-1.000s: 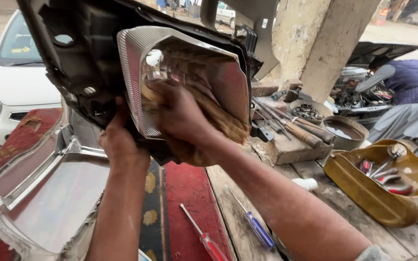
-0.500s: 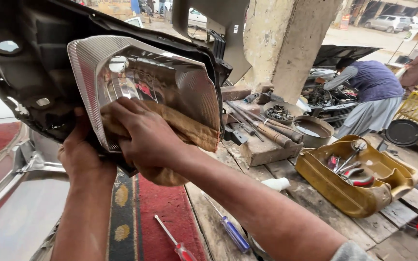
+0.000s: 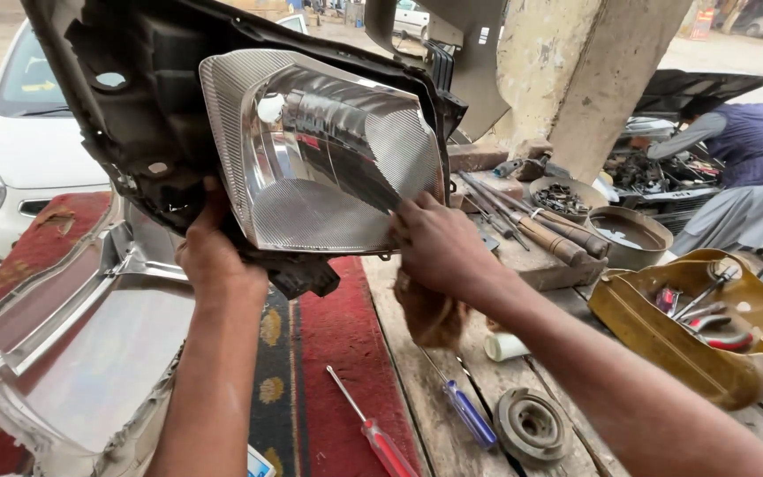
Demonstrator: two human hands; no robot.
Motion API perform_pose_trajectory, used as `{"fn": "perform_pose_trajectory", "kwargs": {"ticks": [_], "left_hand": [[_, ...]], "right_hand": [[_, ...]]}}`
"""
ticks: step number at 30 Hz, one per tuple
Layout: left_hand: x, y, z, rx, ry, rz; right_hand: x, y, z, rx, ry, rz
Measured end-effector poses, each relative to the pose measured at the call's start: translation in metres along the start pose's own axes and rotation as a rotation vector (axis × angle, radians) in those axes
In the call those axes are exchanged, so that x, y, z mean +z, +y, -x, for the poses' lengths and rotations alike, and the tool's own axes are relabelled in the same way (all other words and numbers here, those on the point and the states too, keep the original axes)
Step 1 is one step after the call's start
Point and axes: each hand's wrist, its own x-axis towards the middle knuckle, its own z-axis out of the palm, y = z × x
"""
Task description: Cleaning the internal reflector and lens of a car headlight assembly using a cloth
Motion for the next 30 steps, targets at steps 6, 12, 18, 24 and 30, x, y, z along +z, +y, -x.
{"fn": "perform_pose_trajectory", "kwargs": {"ticks": [6, 12, 18, 24, 30], "left_hand": [[0.003, 0.003, 0.008, -0.005, 0.063, 0.021], [0.002, 0.003, 0.008, 0.007, 0.055, -0.029], [0.002, 0.002, 0.002, 0.008, 0.071, -0.005], [0.013, 0.019, 0.027, -0.063, 0.108, -0.027], [0.017, 0.028, 0.045, -0.046, 0.150, -0.048]], "right_hand": [[-0.026, 0.049, 0.015, 0.219, -0.344, 0.329], [-0.080, -0.007, 0.008, -0.038, 0.166, -0.067], [-0.011, -0.003, 0.017, -0.340, 0.315, 0.103], [-0.032, 0.034, 0.041, 0.251, -0.272, -0.007], [-0.080, 0.019, 0.038, 0.421, 0.238, -0.298]]}}
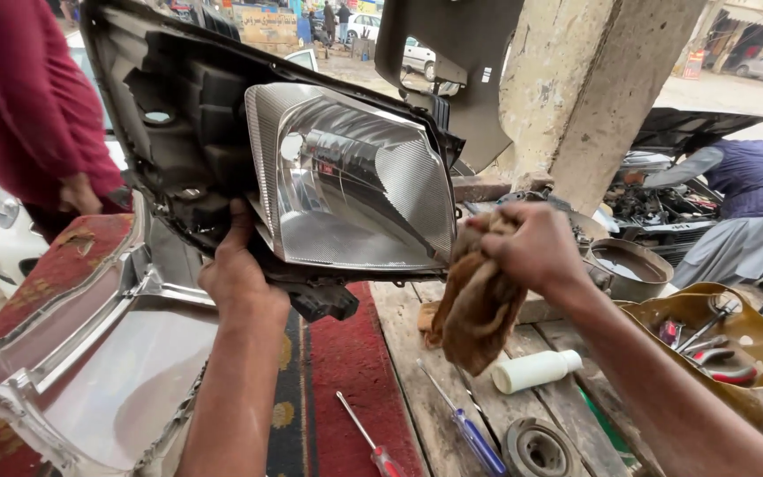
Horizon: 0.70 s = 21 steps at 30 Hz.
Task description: Cleaning the internal reflector and lens of a car headlight assembly using a cloth
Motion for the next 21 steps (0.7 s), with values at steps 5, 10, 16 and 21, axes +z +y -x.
{"fn": "perform_pose_trajectory", "kwargs": {"ticks": [5, 10, 16, 21], "left_hand": [[0.001, -0.004, -0.006, 0.019, -0.001, 0.003], [0.002, -0.003, -0.007, 0.047, -0.016, -0.021], [0.004, 0.003, 0.004, 0.046, -0.011, -0.010], [0.003, -0.003, 0.000, 0.088, -0.047, 0.005]], "right_hand": [[0.010, -0.006, -0.047, -0.213, 0.328, -0.209], [0.013, -0.062, -0.049, -0.609, 0.553, -0.322], [0.066, -0.075, -0.056, -0.957, 0.565, -0.165], [0.092, -0.057, -0.054, -1.110, 0.125, 0.055]]}}
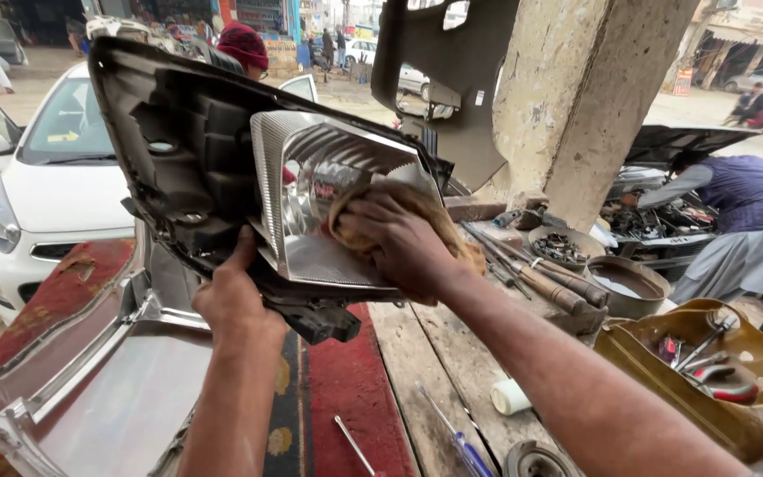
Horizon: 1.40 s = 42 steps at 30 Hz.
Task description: Cleaning the internal reflector and lens of a car headlight assembly using a cloth
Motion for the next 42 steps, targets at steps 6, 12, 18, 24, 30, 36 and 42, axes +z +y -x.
{"fn": "perform_pose_trajectory", "kwargs": {"ticks": [6, 12, 18, 24, 30, 36, 42], "left_hand": [[-0.001, -0.010, -0.020, 0.016, -0.075, 0.016], [-0.005, -0.008, -0.019, 0.041, -0.110, 0.000], [-0.003, -0.002, -0.008, 0.116, -0.166, -0.057], [0.004, 0.002, -0.007, 0.070, -0.134, -0.046], [-0.005, -0.007, -0.023, 0.073, -0.108, -0.068], [-0.008, -0.010, -0.028, 0.005, -0.038, -0.055], [-0.012, -0.017, -0.038, -0.094, 0.086, -0.060]], "right_hand": [[-0.019, 0.016, -0.012, -0.059, 0.097, 0.401], [-0.009, 0.013, 0.016, -0.065, 0.194, 0.378], [0.000, 0.017, -0.018, 0.073, 0.299, 0.371], [0.009, -0.009, -0.043, 0.085, 0.060, 0.133], [-0.022, -0.001, -0.010, 0.130, -0.162, 0.101], [-0.025, 0.001, 0.041, 0.395, -0.389, 0.051], [-0.038, 0.027, 0.078, 0.634, -0.695, 0.140]]}}
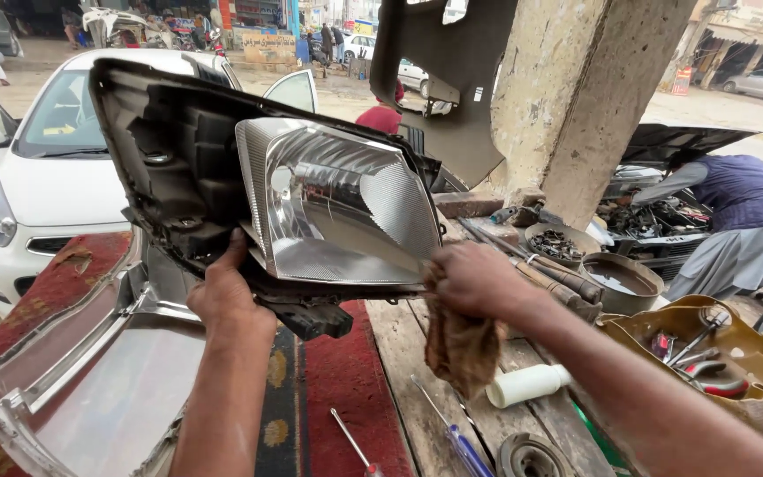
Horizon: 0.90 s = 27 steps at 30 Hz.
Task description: Cleaning the internal reflector and lens of a car headlight assembly using a cloth
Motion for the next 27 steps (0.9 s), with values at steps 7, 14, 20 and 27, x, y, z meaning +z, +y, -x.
{"fn": "perform_pose_trajectory", "kwargs": {"ticks": [7, 14, 20, 27], "left_hand": [[-0.009, -0.012, -0.023, 0.032, 0.020, -0.059], [-0.014, -0.024, -0.045, 0.036, 0.037, -0.024], [0.008, 0.006, 0.014, 0.031, 0.016, 0.000], [0.015, 0.000, 0.003, -0.004, -0.001, 0.026]], "right_hand": [[-0.071, -0.021, -0.004, 0.260, 0.230, -0.357], [-0.082, -0.101, -0.032, 0.285, 0.424, -1.222], [-0.072, -0.164, -0.024, -0.052, 0.394, -1.426], [-0.035, -0.163, -0.004, -0.380, 0.219, -1.052]]}}
